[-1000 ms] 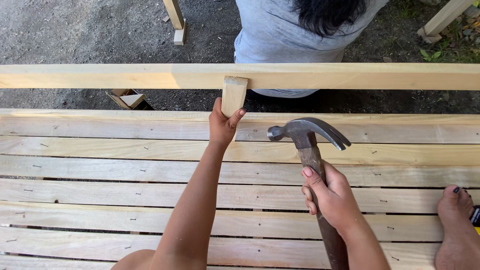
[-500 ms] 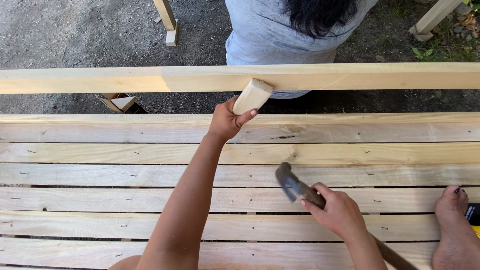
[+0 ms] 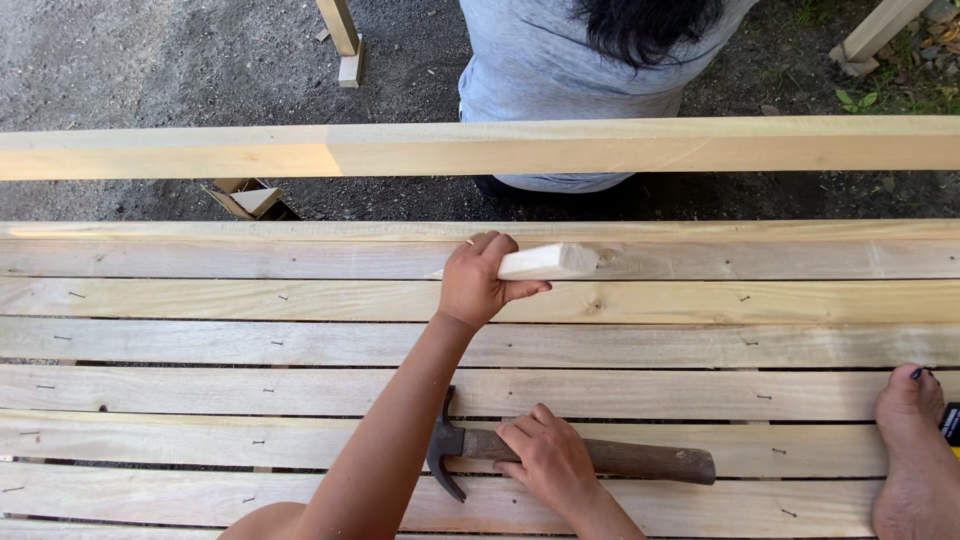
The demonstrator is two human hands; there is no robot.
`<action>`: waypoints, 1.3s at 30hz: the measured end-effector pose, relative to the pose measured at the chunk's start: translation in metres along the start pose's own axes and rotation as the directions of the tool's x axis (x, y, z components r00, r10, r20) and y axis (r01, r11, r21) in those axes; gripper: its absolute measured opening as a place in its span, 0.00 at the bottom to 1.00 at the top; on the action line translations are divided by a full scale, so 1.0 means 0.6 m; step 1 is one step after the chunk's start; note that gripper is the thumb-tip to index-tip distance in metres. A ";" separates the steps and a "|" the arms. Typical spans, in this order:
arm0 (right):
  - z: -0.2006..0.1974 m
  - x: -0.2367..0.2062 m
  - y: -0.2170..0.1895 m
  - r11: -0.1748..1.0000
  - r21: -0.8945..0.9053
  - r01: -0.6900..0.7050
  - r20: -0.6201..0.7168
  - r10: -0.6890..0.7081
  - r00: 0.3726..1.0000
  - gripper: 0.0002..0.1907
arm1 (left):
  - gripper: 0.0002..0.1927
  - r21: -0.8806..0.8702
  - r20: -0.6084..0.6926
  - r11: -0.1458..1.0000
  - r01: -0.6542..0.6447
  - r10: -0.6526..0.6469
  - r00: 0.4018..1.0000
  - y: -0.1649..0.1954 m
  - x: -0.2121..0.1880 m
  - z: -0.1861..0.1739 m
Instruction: The person kneels on gravel beside a slatted wooden frame structure and uses a claw hammer to pull nails out of the wooden slats, holding a small wood block for leverage. They work along different slats, extracting nails and collecting the removed pieces of wood.
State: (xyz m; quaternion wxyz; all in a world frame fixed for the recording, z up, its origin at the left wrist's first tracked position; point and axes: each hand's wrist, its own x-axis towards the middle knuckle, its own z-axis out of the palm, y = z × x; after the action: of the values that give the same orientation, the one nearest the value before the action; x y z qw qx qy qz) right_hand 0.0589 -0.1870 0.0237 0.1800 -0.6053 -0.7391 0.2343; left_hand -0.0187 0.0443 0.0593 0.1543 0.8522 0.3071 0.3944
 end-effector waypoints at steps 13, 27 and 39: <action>-0.267 0.045 0.001 0.750 -0.526 -0.400 0.084 0.514 0.854 0.60 | 0.27 0.102 0.808 0.988 -0.118 -0.013 0.589 0.169 0.044 0.009; -0.212 0.025 -0.015 0.568 -0.235 -0.789 0.250 0.820 0.515 0.43 | 0.30 -0.108 0.722 0.004 0.994 -0.687 0.081 0.114 -0.167 0.134; -0.106 0.047 -0.038 0.555 -0.117 -0.824 0.127 0.831 0.542 0.54 | 0.26 0.074 0.424 0.424 0.903 -0.832 0.357 0.119 -0.184 0.134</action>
State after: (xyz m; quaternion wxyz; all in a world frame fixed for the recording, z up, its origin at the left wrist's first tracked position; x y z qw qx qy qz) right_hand 0.0697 -0.1548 0.0883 -0.0278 -0.8638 -0.3837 0.3253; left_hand 0.0165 -0.0829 -0.0200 0.4711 0.6022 0.6375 0.0949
